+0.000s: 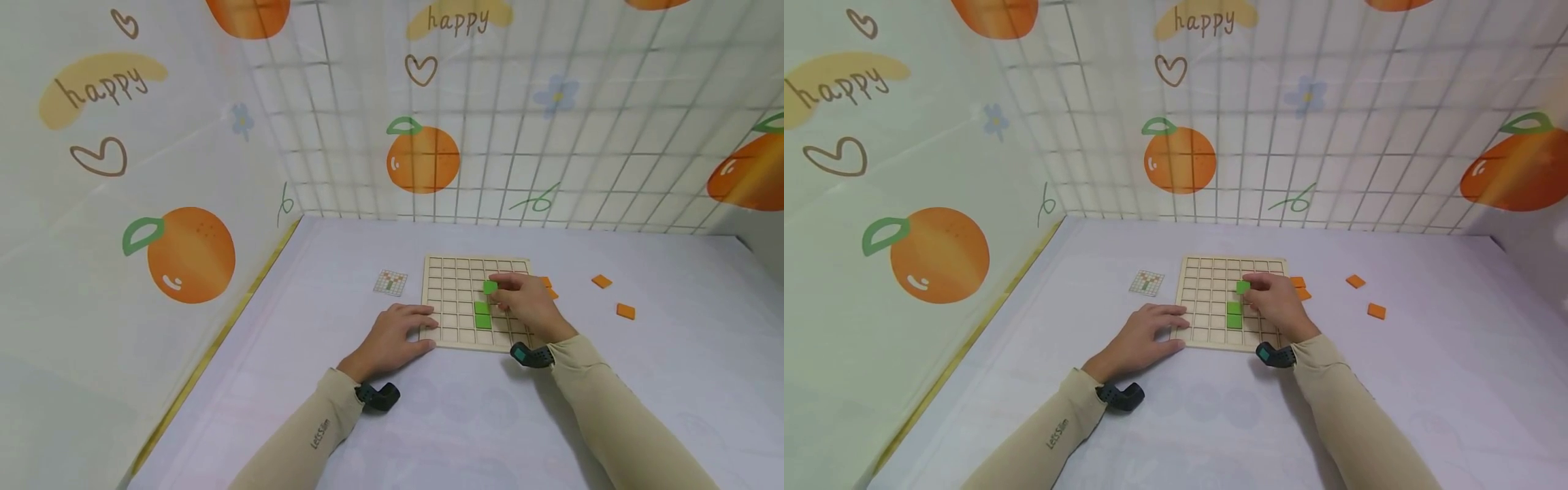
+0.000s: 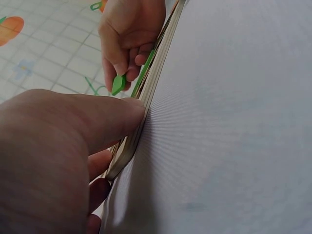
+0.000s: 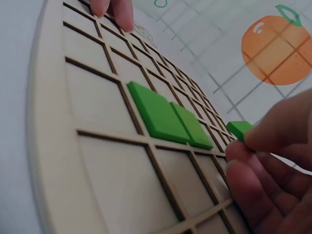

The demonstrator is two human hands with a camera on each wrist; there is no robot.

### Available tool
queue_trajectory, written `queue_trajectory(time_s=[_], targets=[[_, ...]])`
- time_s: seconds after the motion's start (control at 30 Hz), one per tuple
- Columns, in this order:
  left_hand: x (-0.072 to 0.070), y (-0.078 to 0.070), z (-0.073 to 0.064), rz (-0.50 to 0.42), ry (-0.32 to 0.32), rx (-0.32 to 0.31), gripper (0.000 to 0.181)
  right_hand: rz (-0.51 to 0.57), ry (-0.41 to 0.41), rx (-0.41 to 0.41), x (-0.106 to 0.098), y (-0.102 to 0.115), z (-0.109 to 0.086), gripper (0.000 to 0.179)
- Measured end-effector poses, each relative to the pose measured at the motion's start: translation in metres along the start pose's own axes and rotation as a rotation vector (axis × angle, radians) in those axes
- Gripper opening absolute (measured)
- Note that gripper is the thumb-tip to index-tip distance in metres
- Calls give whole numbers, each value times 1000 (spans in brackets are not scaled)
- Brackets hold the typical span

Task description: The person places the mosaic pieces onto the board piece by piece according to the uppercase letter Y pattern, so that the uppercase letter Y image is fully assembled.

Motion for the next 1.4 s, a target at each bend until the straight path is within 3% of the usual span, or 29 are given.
queue_trajectory(time_s=[0.23, 1.03, 1.4], targets=[[-1, 0, 0, 6, 0, 3, 33, 0, 12, -3, 2, 2, -2, 47], [-1, -1, -1, 2, 7, -5, 32, -266, 8, -65, 7, 8, -4, 40], [0, 0, 0, -4, -2, 0, 33, -257, 40, -91, 7, 12, -5, 45]])
Point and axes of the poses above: each hand's wrist, its own z-axis towards the middle knuckle, its own x-axis out of the palm, y = z × x, the point moved 7 cm from there along z, towards the middle knuckle, and after that the axes turned 2 degrees about x, right-handed, at the moved point
